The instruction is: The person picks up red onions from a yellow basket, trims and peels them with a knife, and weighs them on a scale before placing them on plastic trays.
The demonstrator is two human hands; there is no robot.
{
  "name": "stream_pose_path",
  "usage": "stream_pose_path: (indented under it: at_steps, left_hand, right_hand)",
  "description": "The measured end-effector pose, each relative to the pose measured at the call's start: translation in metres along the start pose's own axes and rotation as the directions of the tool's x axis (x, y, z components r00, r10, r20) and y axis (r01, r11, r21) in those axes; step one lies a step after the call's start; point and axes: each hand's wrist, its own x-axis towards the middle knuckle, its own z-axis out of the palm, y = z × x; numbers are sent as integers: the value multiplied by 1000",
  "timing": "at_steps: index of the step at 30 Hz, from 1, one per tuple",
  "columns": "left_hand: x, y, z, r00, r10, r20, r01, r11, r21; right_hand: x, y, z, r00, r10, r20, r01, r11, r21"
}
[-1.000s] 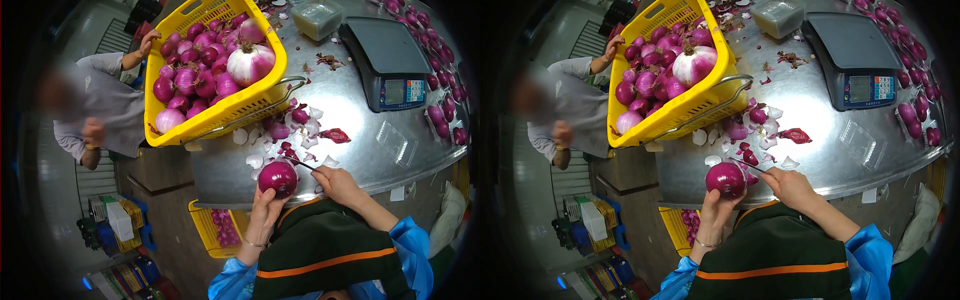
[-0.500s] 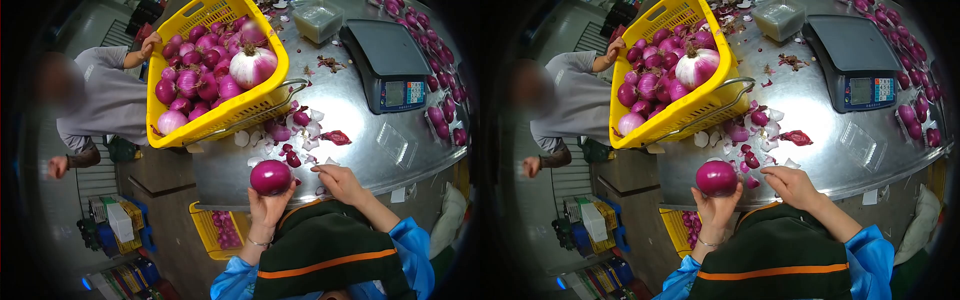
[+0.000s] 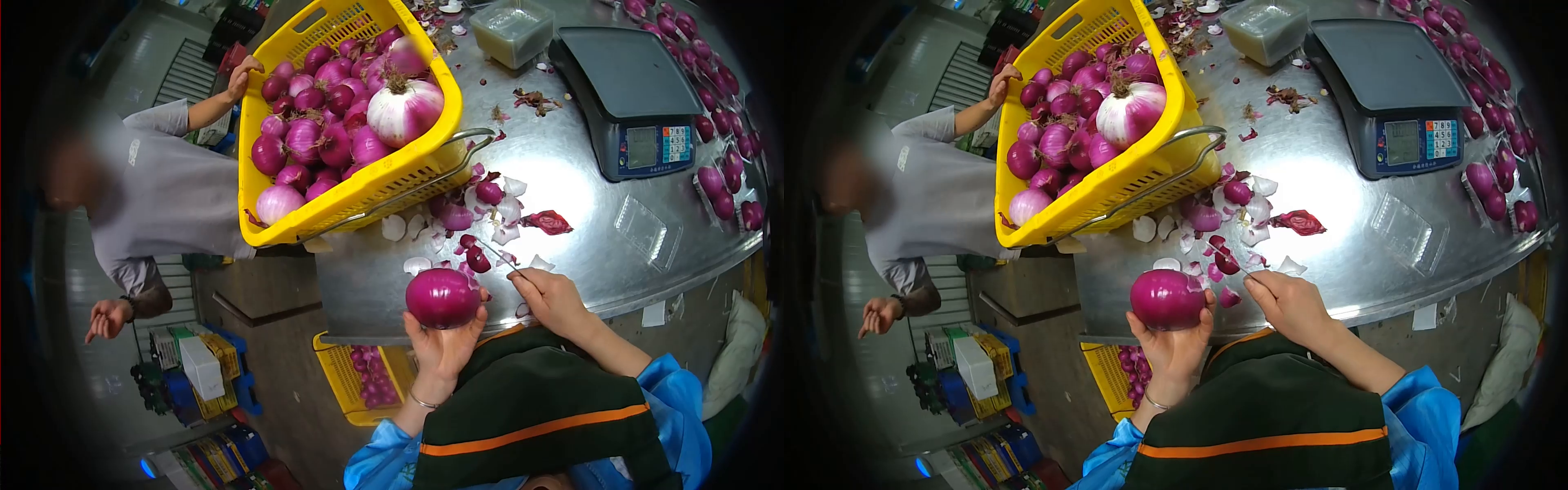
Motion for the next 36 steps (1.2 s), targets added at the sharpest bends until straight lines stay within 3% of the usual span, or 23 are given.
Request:
stream_pose_path:
  at_steps: [1, 3, 4, 6, 7, 9, 11, 15, 17, 20, 21, 22, 25, 28, 30, 31, 34, 35, 36]
  left_hand:
    - [0, -1, 1, 1000, -2, -3, 2, 1000, -1]
    - [0, -3, 6, 999, 20, -45, -8, 971, 238]
    - [-1, -4, 6, 999, 17, -43, -7, 971, 238]
    - [-5, -5, 5, 997, -10, -78, 29, 965, 260]
    - [-5, -5, 5, 998, -15, -68, 31, 967, 252]
    - [-6, 1, -1, 997, -70, -24, 73, 966, 249]
    - [-8, 1, -6, 992, -127, 19, 119, 963, 243]
    - [-8, -7, -7, 997, -45, -62, 56, 981, 185]
    - [-6, -9, -6, 996, -38, -85, 55, 977, 206]
    - [-7, -8, -6, 992, -122, 13, 120, 987, 110]
    - [-9, -8, -5, 990, -142, -3, 140, 968, 207]
    - [-10, -8, -5, 987, -160, -20, 159, 940, 302]
    - [-7, -15, 6, 991, -116, -73, 133, 933, 333]
    - [-5, -18, 8, 993, -62, -99, 92, 935, 341]
    - [-6, -14, 1, 992, -89, -90, 112, 948, 297]
    - [-6, -13, -1, 990, -116, -79, 132, 959, 251]
    - [-8, -11, 3, 971, -235, -50, 239, 919, 314]
    - [-9, -10, 7, 971, -233, -50, 237, 920, 312]
    - [-9, -10, 12, 961, -267, -69, 272, 880, 389]
  right_hand:
    - [2, -6, -4, 1000, 3, 0, -3, 1000, 0]
    - [9, -25, -9, 999, 23, 49, -37, 952, 305]
    - [13, -32, -14, 999, 22, 46, -35, 952, 303]
    - [18, -42, -20, 972, 55, 228, -143, 909, 391]
    - [19, -39, -18, 973, 54, 226, -141, 909, 391]
    - [21, -31, -11, 976, -207, -60, 216, 926, 310]
    - [20, -37, -20, 984, -177, -3, 168, 929, 330]
    - [19, -49, -25, 984, -148, 101, 93, 903, 420]
    - [17, -46, -22, 982, -188, 27, 166, 918, 361]
    - [18, -35, -15, 969, -231, -86, 246, 930, 274]
    - [18, -33, -15, 965, -228, -130, 255, 934, 252]
    - [18, -34, -18, 965, -228, -130, 255, 934, 252]
    - [15, -41, -28, 968, -251, -16, 245, 928, 280]
    - [13, -43, -26, 956, -285, -70, 293, 934, 205]
    - [13, -45, -27, 920, -360, -151, 365, 931, 1]
    - [14, -42, -25, 921, -359, -152, 364, 932, 1]
    - [17, -33, -23, 933, -258, -250, 271, 962, 18]
    - [19, -34, -26, 989, -40, -140, 73, 968, 241]
    - [20, -34, -28, 988, 156, 15, -148, 893, 426]
